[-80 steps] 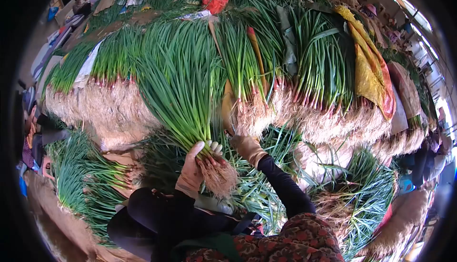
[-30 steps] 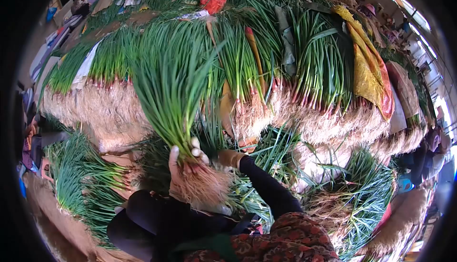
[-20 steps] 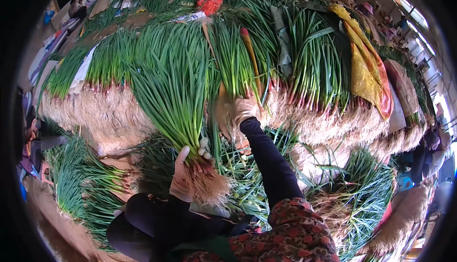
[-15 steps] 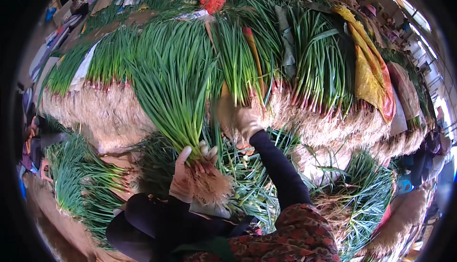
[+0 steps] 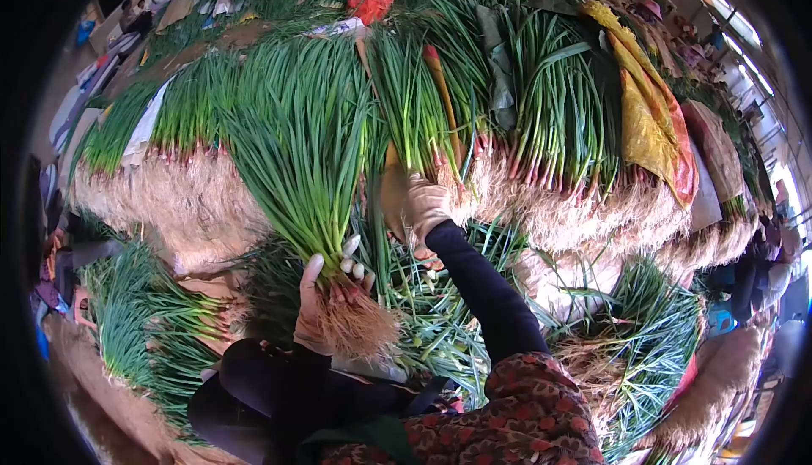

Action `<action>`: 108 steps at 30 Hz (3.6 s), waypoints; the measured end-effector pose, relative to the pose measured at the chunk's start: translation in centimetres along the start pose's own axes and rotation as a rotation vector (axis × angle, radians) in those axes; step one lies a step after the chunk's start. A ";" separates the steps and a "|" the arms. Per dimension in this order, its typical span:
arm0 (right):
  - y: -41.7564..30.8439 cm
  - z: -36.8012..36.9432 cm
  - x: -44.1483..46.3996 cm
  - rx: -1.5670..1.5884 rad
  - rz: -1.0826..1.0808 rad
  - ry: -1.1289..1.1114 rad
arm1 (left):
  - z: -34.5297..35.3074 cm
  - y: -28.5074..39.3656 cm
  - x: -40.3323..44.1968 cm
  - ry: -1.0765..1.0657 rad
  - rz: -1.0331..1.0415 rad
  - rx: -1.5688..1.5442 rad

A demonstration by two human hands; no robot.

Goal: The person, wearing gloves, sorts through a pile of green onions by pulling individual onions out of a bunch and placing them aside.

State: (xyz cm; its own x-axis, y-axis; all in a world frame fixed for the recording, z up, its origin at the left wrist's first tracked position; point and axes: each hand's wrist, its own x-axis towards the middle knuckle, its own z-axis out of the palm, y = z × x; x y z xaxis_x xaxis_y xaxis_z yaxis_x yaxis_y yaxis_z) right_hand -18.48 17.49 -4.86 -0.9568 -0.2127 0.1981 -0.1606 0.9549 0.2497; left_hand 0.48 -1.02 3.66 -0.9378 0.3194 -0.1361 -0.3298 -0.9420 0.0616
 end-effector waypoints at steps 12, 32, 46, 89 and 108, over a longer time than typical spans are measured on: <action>-0.2 -5.9 -6.6 0.773 -0.290 -0.404 | -2.4 0.1 1.1 0.159 -0.088 0.373; -6.4 -3.1 -8.7 2.417 0.511 -0.399 | -3.1 -1.2 0.9 0.276 -0.010 0.299; -3.7 -6.5 -4.7 1.973 0.297 -0.681 | -1.6 -0.7 0.6 0.130 -0.093 0.381; -7.5 -5.5 -7.3 2.078 0.223 -0.741 | -3.0 -0.4 0.6 0.298 0.071 0.224; 0.1 -4.0 -5.4 0.530 -0.437 -0.310 | -2.2 -0.1 1.4 0.224 -0.052 0.309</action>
State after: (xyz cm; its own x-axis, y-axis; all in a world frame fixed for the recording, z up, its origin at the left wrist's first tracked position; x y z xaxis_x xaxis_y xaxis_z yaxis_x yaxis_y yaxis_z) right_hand -12.35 17.86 -2.09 -0.7911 -0.6017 -0.1101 -0.5613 0.7856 -0.2604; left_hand -0.54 -0.70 1.26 -0.8831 0.3033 -0.3579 -0.4256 -0.8389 0.3393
